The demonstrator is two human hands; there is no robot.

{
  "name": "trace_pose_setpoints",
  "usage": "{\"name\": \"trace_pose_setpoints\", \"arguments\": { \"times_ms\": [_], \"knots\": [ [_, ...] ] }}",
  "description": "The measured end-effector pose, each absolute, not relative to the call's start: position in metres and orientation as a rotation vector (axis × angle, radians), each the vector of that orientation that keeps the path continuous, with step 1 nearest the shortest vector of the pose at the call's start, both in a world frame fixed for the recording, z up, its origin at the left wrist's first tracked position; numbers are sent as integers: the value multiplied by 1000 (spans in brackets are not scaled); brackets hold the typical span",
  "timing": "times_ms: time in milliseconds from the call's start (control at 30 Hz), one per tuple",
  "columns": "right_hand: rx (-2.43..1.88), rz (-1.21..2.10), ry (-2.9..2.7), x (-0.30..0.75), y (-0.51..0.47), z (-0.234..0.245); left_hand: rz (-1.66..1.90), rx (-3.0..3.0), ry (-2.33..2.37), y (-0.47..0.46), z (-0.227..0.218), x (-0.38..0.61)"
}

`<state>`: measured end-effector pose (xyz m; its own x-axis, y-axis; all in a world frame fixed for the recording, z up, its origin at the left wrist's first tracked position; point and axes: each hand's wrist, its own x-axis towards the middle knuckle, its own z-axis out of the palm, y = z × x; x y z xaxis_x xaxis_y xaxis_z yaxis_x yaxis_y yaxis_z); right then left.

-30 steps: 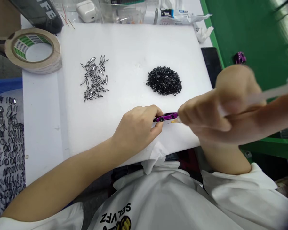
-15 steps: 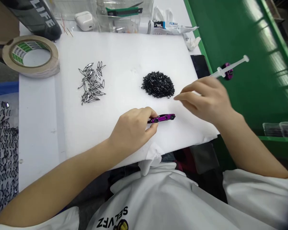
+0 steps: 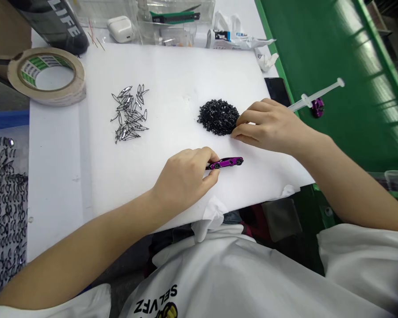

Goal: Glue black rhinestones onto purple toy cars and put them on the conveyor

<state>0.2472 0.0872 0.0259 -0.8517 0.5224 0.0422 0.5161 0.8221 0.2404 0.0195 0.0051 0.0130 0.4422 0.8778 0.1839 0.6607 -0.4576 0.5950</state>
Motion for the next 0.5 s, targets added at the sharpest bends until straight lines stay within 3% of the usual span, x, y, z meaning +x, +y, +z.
{"name": "trace_pose_setpoints", "arguments": {
  "times_ms": [167,367,500],
  "knots": [
    [900,259,2974,249,90,22,662,2255,1290,5,12,20],
    [1111,374,3178,235,59,30,665,2245,1287,5,13,20],
    [1025,478,3414,217,24,31,688,2251,1270,5,11,19]
  ]
}}
